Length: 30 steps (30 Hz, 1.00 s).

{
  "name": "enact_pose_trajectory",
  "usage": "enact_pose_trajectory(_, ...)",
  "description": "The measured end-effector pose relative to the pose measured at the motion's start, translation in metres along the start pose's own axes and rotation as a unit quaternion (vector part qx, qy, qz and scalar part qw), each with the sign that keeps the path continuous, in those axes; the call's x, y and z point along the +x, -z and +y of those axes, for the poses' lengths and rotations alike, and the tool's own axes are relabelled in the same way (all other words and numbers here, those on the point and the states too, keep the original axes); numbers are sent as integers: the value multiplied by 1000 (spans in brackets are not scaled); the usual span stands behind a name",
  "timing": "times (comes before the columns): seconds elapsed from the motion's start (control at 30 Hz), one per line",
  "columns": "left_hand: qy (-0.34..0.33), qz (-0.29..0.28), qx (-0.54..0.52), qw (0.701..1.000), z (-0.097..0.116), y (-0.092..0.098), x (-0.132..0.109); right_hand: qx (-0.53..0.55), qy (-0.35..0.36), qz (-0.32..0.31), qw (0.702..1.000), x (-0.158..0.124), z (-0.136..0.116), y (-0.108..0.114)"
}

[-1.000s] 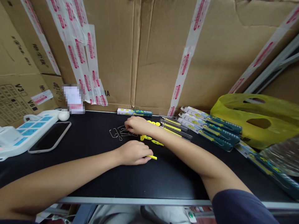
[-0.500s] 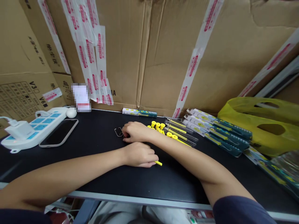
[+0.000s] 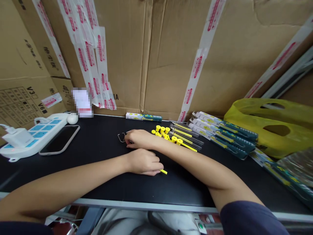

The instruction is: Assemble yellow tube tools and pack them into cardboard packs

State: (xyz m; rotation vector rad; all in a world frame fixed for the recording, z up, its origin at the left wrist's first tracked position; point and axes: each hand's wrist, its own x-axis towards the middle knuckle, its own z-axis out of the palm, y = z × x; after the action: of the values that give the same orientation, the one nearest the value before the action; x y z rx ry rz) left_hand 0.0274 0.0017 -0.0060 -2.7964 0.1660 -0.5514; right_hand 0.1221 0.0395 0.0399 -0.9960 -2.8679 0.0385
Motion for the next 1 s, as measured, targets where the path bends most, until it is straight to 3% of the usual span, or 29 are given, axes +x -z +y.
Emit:
enact_pose_trajectory(0.17, -22, 43, 1, 999, 3, -1, 0, 48, 51, 0, 998, -25, 10, -5)
enact_pose_trajectory(0.3, -28, 72, -5, 997, 4, 0, 1, -22, 18, 88, 996, -38, 10, -15)
enact_pose_trajectory(0.5, -28, 90, -7, 996, 4, 1, 1, -85, 14, 64, 994, -38, 4, -20)
enact_pose_trajectory(0.8, -35, 104, 10, 994, 5, 0, 2, -133, 56, 82, 986, -29, 10, -37)
enact_pose_trajectory(1.0, -45, 100, 25, 994, 5, 0, 0, -20, 88, 97, 991, -41, 11, -34)
